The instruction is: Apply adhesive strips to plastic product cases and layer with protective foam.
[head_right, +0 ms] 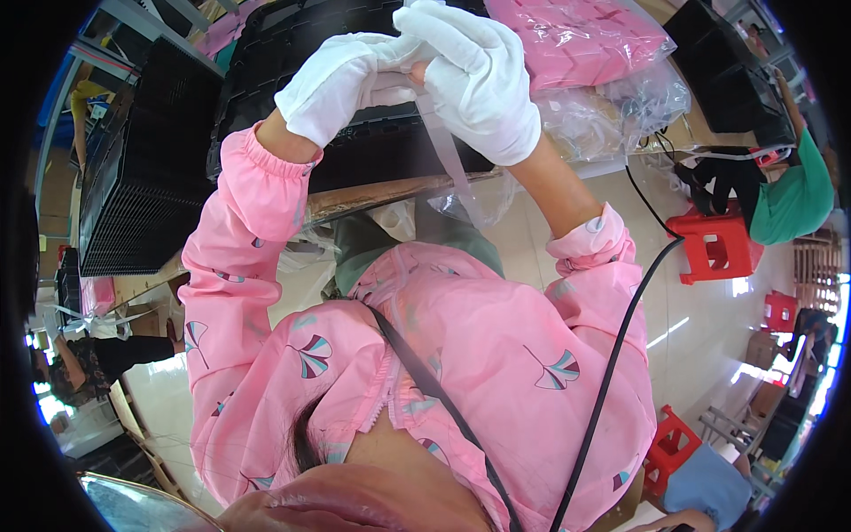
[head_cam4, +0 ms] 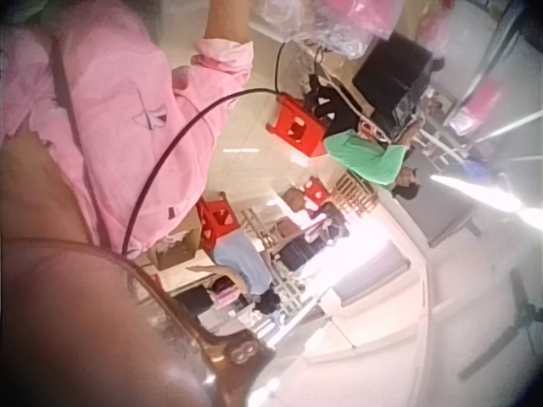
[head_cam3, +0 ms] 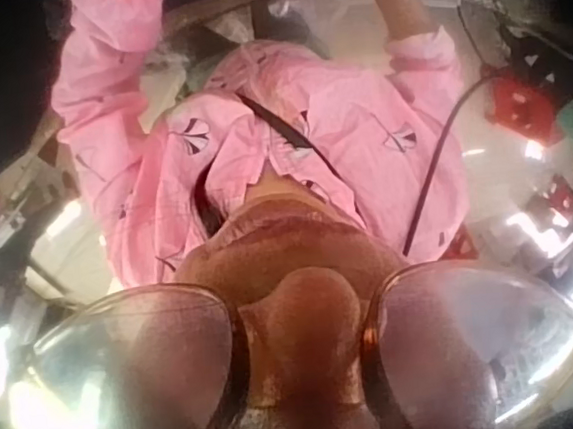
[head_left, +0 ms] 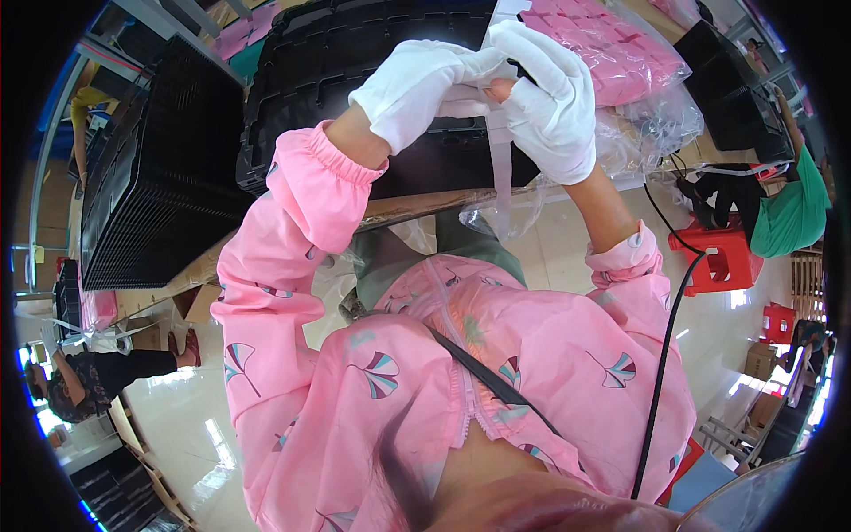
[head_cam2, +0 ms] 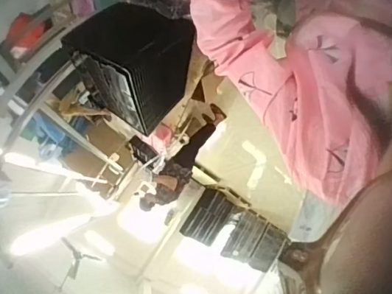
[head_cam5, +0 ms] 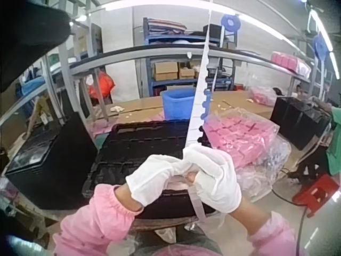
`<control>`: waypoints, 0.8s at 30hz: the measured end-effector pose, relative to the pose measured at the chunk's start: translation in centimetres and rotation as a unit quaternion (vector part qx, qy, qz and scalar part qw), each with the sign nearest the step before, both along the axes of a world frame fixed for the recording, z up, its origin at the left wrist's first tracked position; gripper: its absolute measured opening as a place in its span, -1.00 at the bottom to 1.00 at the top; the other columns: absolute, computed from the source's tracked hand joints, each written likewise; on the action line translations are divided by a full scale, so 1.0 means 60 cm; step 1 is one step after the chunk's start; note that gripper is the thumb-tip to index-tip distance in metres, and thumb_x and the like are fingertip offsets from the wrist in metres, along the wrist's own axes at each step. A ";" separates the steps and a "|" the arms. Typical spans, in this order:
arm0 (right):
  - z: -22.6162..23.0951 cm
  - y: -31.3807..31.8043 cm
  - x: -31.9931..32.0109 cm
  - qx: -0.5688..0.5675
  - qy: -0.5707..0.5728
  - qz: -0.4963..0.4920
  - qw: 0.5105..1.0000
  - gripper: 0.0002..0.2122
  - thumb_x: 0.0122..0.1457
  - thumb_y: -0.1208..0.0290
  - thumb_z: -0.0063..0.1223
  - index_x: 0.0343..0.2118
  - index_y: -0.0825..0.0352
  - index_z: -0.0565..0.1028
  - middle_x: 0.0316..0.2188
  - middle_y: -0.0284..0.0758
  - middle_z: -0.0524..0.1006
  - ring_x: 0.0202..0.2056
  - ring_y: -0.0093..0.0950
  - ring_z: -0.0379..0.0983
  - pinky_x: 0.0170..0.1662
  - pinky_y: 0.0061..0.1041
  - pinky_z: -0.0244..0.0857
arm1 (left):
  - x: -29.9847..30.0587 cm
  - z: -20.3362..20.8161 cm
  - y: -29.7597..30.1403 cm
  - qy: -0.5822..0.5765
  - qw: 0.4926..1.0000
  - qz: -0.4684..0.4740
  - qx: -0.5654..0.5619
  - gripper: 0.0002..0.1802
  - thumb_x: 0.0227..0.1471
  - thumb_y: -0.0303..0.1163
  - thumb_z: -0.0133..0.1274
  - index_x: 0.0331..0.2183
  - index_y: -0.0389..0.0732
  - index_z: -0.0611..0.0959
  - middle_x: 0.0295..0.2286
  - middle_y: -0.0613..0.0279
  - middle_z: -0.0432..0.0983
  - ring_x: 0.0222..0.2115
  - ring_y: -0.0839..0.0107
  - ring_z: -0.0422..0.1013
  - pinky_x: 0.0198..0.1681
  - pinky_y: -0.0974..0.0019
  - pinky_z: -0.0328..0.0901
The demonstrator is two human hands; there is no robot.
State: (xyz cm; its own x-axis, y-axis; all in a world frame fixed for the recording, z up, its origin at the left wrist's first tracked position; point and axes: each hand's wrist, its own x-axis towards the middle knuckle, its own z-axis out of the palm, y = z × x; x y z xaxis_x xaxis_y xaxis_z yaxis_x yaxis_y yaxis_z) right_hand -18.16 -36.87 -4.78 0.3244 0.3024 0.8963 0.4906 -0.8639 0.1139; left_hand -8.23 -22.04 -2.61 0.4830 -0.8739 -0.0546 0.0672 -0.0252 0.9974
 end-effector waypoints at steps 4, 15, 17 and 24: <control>0.019 0.008 -0.009 -0.004 0.022 0.003 1.000 -0.68 -0.34 0.70 0.21 -0.41 0.33 0.49 -0.17 -0.21 0.49 -0.20 -0.17 0.45 -0.20 -0.38 0.37 | -0.005 0.006 0.002 -0.006 1.000 -0.001 -0.001 -0.67 0.09 -0.28 0.00 -0.20 -0.36 0.53 -0.28 0.14 0.51 -0.24 0.41 0.47 -0.17 0.46 0.38; 0.085 -0.064 -0.015 0.216 0.450 0.016 0.866 -0.96 -0.09 0.62 0.04 -0.53 0.46 0.48 -0.20 -0.15 0.50 -0.28 -0.35 0.46 -0.21 -0.46 0.33 | 0.022 0.026 0.028 0.014 0.997 0.069 -0.011 -0.66 0.03 -0.24 0.10 -0.33 -0.38 0.61 -0.43 0.12 0.57 -0.49 0.39 0.52 -0.42 0.46 0.41; 0.058 -0.108 0.016 0.162 0.533 0.081 0.826 -0.93 -0.10 0.62 0.01 -0.49 0.47 0.47 -0.13 -0.16 0.47 -0.25 -0.34 0.45 -0.18 -0.49 0.33 | 0.021 0.026 0.031 0.002 0.997 0.081 -0.016 -0.66 0.02 -0.24 0.10 -0.34 -0.38 0.62 -0.45 0.13 0.57 -0.51 0.40 0.52 -0.43 0.47 0.40; 0.046 -0.096 0.053 -0.045 0.622 -0.020 0.781 -0.96 -0.17 0.61 -0.01 -0.64 0.38 0.48 -0.16 -0.16 0.46 -0.12 -0.36 0.38 -0.19 -0.49 0.28 | 0.012 0.037 0.028 -0.034 0.994 0.095 0.028 -0.69 0.02 -0.25 0.11 -0.38 -0.35 0.63 -0.51 0.16 0.57 -0.55 0.46 0.51 -0.50 0.51 0.35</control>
